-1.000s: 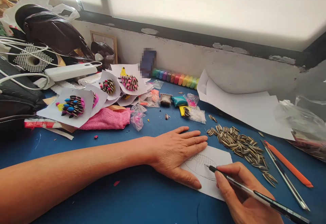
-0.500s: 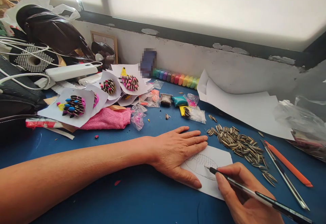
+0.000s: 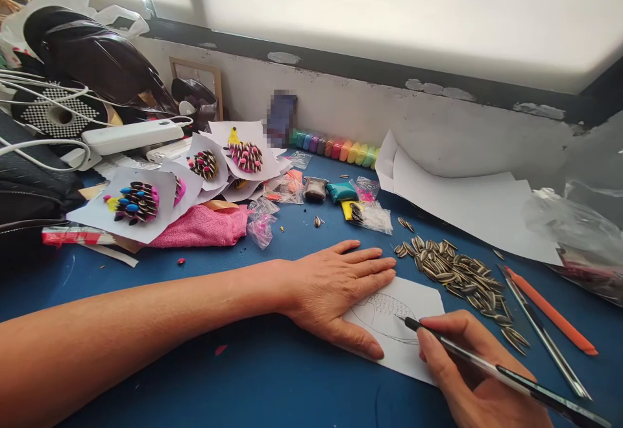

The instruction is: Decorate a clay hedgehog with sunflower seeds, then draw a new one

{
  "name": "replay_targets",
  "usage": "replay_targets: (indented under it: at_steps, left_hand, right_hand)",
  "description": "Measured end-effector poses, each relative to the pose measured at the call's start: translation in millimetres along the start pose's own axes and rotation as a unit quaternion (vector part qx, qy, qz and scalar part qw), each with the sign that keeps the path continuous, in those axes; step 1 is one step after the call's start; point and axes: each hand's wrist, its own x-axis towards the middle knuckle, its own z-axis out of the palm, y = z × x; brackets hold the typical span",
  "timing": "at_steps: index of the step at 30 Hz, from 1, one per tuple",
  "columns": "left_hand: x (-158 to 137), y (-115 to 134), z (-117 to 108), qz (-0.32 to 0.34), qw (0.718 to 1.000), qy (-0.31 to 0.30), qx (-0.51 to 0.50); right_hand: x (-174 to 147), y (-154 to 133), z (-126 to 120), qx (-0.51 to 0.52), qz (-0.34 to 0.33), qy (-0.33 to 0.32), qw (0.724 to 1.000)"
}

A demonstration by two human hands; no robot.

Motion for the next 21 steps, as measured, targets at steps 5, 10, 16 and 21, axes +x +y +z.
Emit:
replay_targets:
  at_steps: [5,10,16,21]
  left_hand:
    - [0.8,-0.6,0.8,0.003,1.0,0.0,0.004]
    - [0.9,-0.6,1.1,0.005,1.0,0.002,0.012]
    - [0.6,-0.5,0.7,0.007,1.0,0.006,0.013]
    - [0.6,-0.3,0.1,0.006,1.0,0.003,0.02]
  right_hand:
    - [6.6,9.9,-6.5,-0.048,-0.066,-0.048,0.995]
    - [6.6,8.1,-5.6,-0.053,-0.066,-0.038,0.996]
    - [5.6,5.5,-6.0,-0.054,-0.07,-0.032,0.996]
    - [4.1,6.0,-7.5,-0.049,-0.051,-0.035,0.997]
